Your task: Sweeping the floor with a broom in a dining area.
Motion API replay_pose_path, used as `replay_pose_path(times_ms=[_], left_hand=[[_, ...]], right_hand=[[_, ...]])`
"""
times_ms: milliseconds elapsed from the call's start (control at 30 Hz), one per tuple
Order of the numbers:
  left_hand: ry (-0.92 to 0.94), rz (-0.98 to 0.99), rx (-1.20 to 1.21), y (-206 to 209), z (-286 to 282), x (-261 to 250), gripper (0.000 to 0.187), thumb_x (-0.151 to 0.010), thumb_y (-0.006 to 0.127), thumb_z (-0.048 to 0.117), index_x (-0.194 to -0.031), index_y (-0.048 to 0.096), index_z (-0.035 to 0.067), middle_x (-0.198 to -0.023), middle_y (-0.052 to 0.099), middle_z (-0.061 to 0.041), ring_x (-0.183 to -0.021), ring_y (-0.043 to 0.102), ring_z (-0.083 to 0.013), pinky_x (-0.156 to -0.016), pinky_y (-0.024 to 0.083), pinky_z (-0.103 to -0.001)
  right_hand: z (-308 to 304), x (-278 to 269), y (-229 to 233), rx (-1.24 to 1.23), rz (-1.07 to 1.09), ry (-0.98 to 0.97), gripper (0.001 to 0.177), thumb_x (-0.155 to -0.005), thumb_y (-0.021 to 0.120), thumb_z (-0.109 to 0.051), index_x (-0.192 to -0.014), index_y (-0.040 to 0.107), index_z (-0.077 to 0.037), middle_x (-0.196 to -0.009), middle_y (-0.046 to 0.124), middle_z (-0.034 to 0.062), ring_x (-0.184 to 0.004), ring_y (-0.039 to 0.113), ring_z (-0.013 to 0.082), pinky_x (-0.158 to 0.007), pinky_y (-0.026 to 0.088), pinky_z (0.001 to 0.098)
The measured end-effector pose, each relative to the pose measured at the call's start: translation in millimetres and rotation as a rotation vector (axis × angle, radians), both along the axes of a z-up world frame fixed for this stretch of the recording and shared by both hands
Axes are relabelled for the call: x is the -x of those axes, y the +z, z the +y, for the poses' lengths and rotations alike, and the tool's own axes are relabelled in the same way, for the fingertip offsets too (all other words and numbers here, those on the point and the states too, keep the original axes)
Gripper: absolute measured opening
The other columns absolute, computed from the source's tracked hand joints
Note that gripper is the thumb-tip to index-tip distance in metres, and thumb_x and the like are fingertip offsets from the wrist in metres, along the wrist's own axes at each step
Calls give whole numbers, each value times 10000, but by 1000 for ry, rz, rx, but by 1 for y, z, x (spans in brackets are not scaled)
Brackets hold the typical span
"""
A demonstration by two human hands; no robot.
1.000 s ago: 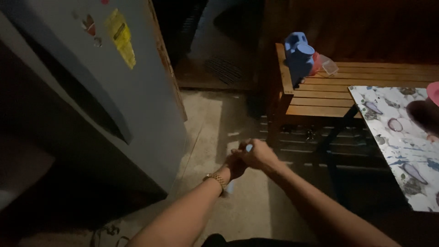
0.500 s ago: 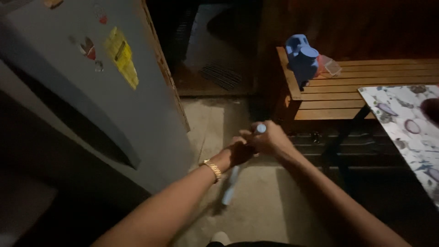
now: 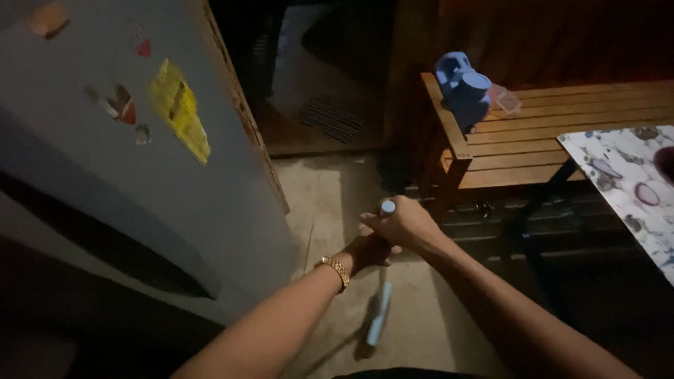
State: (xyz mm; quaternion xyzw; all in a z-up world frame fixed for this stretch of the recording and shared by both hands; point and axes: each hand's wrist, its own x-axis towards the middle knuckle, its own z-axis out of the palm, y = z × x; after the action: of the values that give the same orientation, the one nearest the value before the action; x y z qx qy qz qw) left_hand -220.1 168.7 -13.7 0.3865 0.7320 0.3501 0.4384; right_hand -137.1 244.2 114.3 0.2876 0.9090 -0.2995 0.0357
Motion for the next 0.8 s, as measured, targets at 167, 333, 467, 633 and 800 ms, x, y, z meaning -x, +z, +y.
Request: replay_pose_path(times_ms=[167,333,467,633,800], left_hand=[[-15,-112,-114,3,15,45,235,-956,692,156,-1085,622,-26,-910,684,-123,-751,660,-195,-651,582,-361],[-58,176,-25,26,-1,47,234,-945,685,225,-1007,668,0,-825,689,-80,-729,644,-175,-645,539,-350],[-81,347,205,-16,9,39,233,-1013,542,258,-1066,635,51,-823,666,-95,-740,637,-203,-646,511,-391],[-55,262,215,-47,26,36,283,-1048,513,261,-1036,661,21,-791,656,-82,-682,599,-166,-611,487,-369],[-149,25,-95,-64,36,81,156,-970,599,206,-906,560,69,-715,580,-58,-594,538,-154,-556,495,-346]], right_hand=[[-3,17,40,17,81,-98,449,-873,756,-480,-937,772,-35,-864,772,190,-764,769,285,-690,603,431],[9,18,-15,211,168,-175,501,-859,738,-453,-1164,699,-58,-990,780,160,-844,796,276,-716,660,429],[1,4,-53,212,192,-116,527,-873,759,-457,-1208,712,-53,-1089,759,142,-977,751,256,-830,609,401],[4,6,-34,119,168,-28,379,-882,725,-432,-1078,808,-119,-1003,785,105,-879,766,267,-768,601,403],[-11,34,22,-22,138,-83,392,-907,735,-435,-928,773,-45,-795,750,163,-701,728,281,-658,563,421]])
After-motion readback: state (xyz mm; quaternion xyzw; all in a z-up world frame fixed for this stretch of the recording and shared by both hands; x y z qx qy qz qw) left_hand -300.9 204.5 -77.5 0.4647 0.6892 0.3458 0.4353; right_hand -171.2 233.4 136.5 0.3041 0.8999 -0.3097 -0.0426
